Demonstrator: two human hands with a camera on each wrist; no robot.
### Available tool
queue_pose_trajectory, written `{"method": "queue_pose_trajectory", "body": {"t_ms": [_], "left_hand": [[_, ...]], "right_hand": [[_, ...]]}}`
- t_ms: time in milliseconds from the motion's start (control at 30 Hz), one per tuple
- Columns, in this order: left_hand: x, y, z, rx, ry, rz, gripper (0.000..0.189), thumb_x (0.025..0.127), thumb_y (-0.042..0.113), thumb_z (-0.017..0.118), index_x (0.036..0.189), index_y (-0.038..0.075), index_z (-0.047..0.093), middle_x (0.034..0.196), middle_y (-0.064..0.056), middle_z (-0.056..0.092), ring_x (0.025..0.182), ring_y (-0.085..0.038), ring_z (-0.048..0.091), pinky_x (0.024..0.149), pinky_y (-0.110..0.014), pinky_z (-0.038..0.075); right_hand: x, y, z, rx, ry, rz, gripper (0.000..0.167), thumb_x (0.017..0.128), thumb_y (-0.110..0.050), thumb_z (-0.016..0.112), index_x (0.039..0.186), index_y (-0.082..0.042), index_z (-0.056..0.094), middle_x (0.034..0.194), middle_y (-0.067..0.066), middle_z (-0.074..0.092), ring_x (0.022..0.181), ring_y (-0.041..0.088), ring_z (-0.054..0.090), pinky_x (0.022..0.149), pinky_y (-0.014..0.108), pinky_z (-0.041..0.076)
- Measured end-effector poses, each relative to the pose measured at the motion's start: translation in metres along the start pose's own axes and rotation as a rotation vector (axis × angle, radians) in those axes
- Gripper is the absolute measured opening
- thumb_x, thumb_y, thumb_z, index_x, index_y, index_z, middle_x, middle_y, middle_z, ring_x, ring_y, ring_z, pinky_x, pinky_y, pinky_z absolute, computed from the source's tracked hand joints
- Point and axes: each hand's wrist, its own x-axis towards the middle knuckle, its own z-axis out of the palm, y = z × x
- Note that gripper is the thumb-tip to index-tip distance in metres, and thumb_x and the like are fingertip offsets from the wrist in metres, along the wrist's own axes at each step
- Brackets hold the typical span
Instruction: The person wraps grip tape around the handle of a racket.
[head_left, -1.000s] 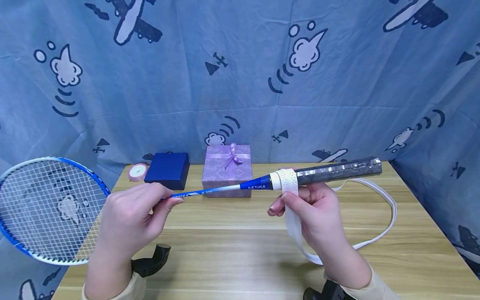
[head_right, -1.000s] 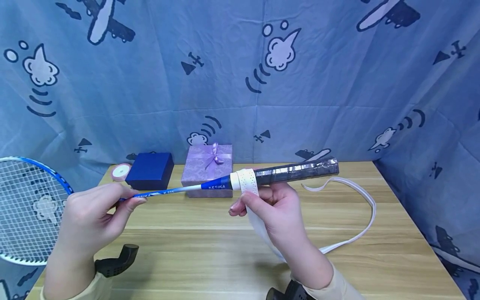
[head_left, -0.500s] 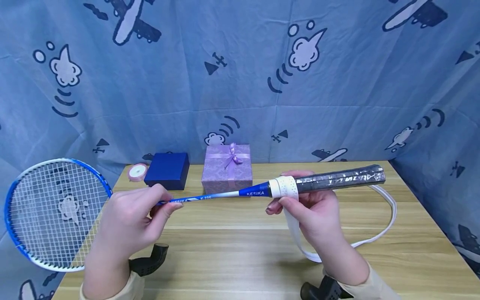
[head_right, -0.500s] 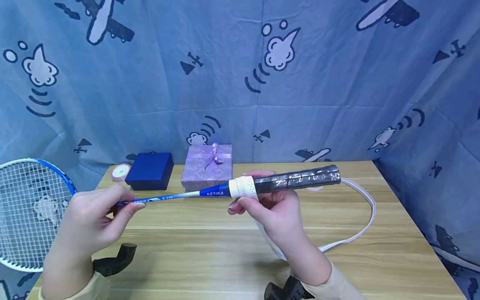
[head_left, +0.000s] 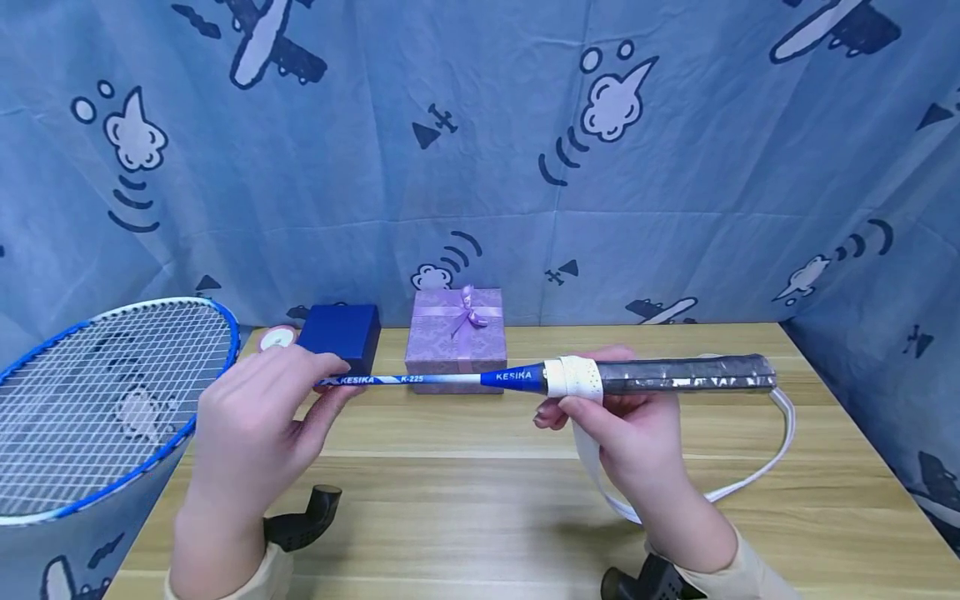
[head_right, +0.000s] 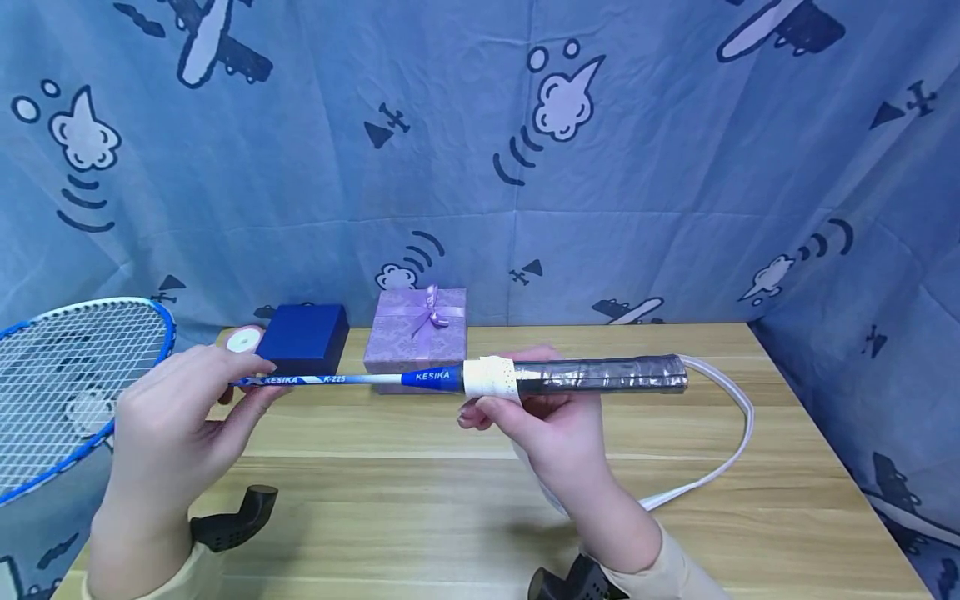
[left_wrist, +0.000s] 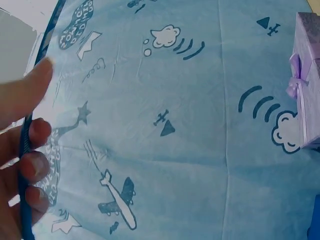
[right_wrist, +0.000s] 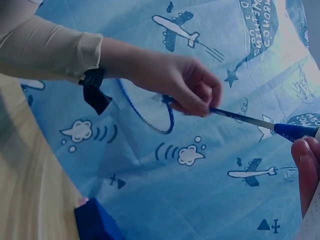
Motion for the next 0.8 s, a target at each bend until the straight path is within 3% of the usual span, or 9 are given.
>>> {"method": "queue_pose_trajectory", "body": {"t_ms": [100, 200, 300, 467, 600, 700, 800], "left_hand": [[0.0051, 0.0037, 0.0048, -0.019, 0.085, 0.056, 0.029, 0.106, 0.027, 0.061, 0.097, 0.009, 0.081, 0.074, -0.005, 0.066, 0.057, -0.022, 0.051, 0.056, -0.036, 0.040], [0.0082, 0.0058, 0.0077, -0.032, 0.112, 0.107, 0.027, 0.106, 0.014, 0.057, 0.099, 0.014, 0.084, 0.070, -0.002, 0.060, 0.054, -0.019, 0.042, 0.051, -0.029, 0.029], [0.0086, 0.0062, 0.0074, -0.042, 0.079, 0.124, 0.032, 0.105, 0.008, 0.053, 0.100, 0.014, 0.084, 0.067, 0.001, 0.058, 0.052, -0.014, 0.038, 0.049, -0.023, 0.024], [0.0056, 0.0047, 0.0066, -0.069, 0.015, 0.118, 0.031, 0.106, 0.011, 0.053, 0.101, 0.014, 0.083, 0.065, 0.006, 0.053, 0.052, -0.008, 0.034, 0.049, -0.017, 0.017], [0.0032, 0.0022, 0.0060, -0.093, -0.021, 0.109, 0.029, 0.107, 0.016, 0.054, 0.102, 0.014, 0.083, 0.064, 0.008, 0.048, 0.053, -0.005, 0.032, 0.049, -0.016, 0.012], [0.0017, 0.0010, 0.0051, -0.102, -0.035, 0.106, 0.029, 0.108, 0.018, 0.054, 0.103, 0.014, 0.082, 0.064, 0.009, 0.050, 0.053, -0.005, 0.034, 0.048, -0.015, 0.013], [0.0014, 0.0003, 0.0044, -0.117, -0.041, 0.109, 0.028, 0.108, 0.018, 0.055, 0.104, 0.013, 0.082, 0.065, 0.009, 0.053, 0.054, -0.005, 0.038, 0.048, -0.014, 0.017]], "right_hand": [[0.0001, -0.0001, 0.0004, 0.011, 0.012, -0.013, 0.027, 0.089, 0.023, 0.062, 0.113, 0.010, 0.064, 0.091, 0.022, 0.077, 0.075, 0.029, 0.078, 0.067, 0.041, 0.064], [-0.0004, -0.0018, 0.0007, -0.028, 0.036, 0.012, 0.027, 0.090, 0.021, 0.064, 0.112, 0.007, 0.065, 0.090, 0.020, 0.078, 0.074, 0.027, 0.078, 0.064, 0.041, 0.063], [-0.0007, -0.0038, 0.0005, -0.072, 0.053, 0.058, 0.032, 0.090, 0.022, 0.062, 0.117, 0.005, 0.065, 0.088, 0.017, 0.078, 0.071, 0.025, 0.078, 0.062, 0.039, 0.063], [-0.0005, -0.0054, -0.0010, -0.114, 0.039, 0.113, 0.039, 0.093, 0.022, 0.057, 0.129, 0.007, 0.061, 0.086, 0.013, 0.077, 0.067, 0.022, 0.076, 0.060, 0.034, 0.062], [-0.0002, -0.0031, -0.0033, -0.025, -0.037, 0.066, 0.040, 0.097, 0.021, 0.047, 0.135, 0.011, 0.055, 0.087, 0.014, 0.078, 0.072, 0.023, 0.077, 0.062, 0.034, 0.062], [0.0008, -0.0009, -0.0043, 0.039, -0.101, 0.013, 0.042, 0.098, 0.022, 0.038, 0.138, 0.015, 0.050, 0.090, 0.015, 0.078, 0.077, 0.025, 0.078, 0.065, 0.034, 0.062], [0.0019, -0.0001, -0.0046, 0.058, -0.131, -0.018, 0.042, 0.098, 0.022, 0.036, 0.138, 0.018, 0.048, 0.092, 0.017, 0.078, 0.080, 0.025, 0.078, 0.067, 0.034, 0.062]]}}
